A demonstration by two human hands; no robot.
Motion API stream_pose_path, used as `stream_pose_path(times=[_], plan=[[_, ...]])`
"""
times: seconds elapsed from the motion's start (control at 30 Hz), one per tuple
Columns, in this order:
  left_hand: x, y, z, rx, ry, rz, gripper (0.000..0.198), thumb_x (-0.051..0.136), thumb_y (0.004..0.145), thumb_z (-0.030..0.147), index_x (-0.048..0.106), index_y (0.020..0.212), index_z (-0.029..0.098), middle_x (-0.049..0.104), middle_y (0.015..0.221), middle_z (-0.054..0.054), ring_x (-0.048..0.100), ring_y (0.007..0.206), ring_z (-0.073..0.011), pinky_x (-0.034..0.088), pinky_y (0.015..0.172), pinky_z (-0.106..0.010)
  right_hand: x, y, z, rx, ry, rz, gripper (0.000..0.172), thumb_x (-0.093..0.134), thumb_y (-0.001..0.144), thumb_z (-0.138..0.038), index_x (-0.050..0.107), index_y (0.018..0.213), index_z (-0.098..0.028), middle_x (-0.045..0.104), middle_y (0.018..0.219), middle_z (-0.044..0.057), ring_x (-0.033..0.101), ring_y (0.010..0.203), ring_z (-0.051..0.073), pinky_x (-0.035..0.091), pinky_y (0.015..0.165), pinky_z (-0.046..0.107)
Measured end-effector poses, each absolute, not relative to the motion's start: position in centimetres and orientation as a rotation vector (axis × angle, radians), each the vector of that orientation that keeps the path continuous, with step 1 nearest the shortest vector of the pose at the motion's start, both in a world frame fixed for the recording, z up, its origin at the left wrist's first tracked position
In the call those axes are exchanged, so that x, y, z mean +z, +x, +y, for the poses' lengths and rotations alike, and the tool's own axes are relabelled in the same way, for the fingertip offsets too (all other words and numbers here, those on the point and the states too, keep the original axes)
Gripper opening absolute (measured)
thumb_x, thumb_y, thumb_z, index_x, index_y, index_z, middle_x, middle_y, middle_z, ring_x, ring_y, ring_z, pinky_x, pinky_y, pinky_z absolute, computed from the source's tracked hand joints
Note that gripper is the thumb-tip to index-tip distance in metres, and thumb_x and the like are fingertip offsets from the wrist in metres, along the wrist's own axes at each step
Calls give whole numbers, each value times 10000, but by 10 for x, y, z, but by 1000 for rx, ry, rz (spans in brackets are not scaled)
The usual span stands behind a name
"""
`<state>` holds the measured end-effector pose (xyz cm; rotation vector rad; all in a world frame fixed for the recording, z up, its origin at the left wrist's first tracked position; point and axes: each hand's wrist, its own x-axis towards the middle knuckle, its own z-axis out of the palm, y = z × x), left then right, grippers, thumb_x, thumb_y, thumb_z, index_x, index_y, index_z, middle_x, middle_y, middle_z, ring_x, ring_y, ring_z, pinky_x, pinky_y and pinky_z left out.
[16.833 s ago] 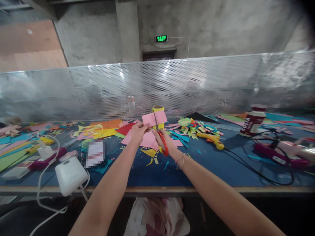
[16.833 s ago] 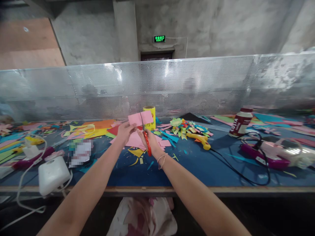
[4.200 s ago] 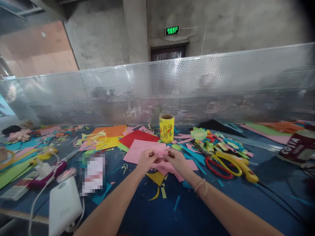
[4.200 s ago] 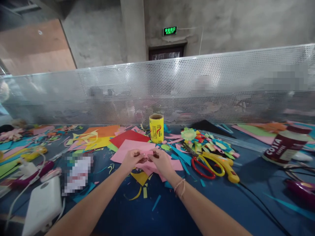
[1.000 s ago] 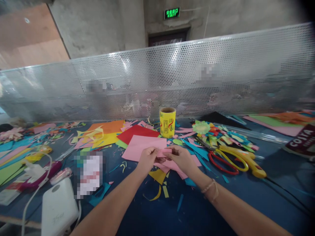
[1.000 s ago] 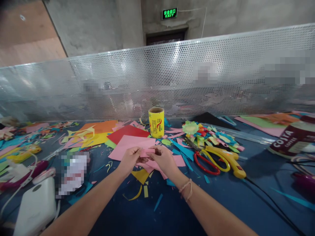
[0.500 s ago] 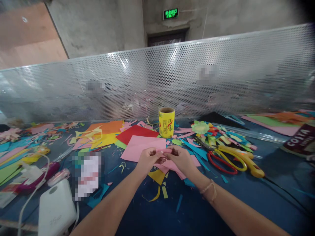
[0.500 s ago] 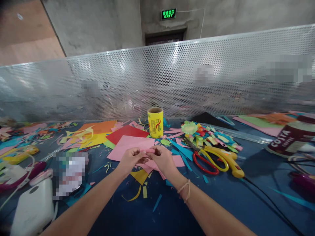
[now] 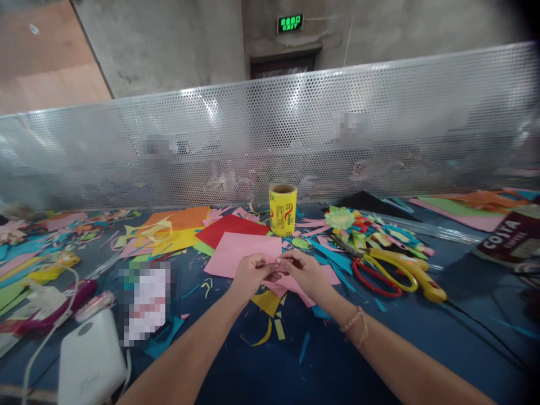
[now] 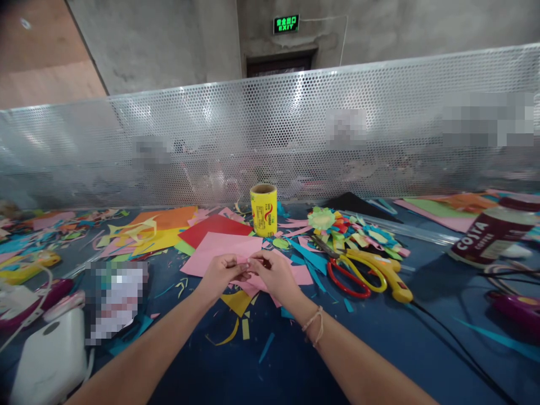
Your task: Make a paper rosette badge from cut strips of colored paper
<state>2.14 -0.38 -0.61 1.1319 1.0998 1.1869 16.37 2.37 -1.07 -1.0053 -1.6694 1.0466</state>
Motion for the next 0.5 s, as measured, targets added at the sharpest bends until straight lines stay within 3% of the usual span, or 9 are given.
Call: stream_pose_path(times=[0.5], plan=[[-7, 23, -6, 1118, 1145, 1078, 326, 690, 590, 409, 551, 683, 129, 618, 582, -17, 600, 513, -130, 486, 529, -240, -3, 167, 25, 1227, -969, -1634, 277, 640, 591, -393, 501, 490, -175, 448, 469, -35, 432, 458, 90, 385, 474, 242]])
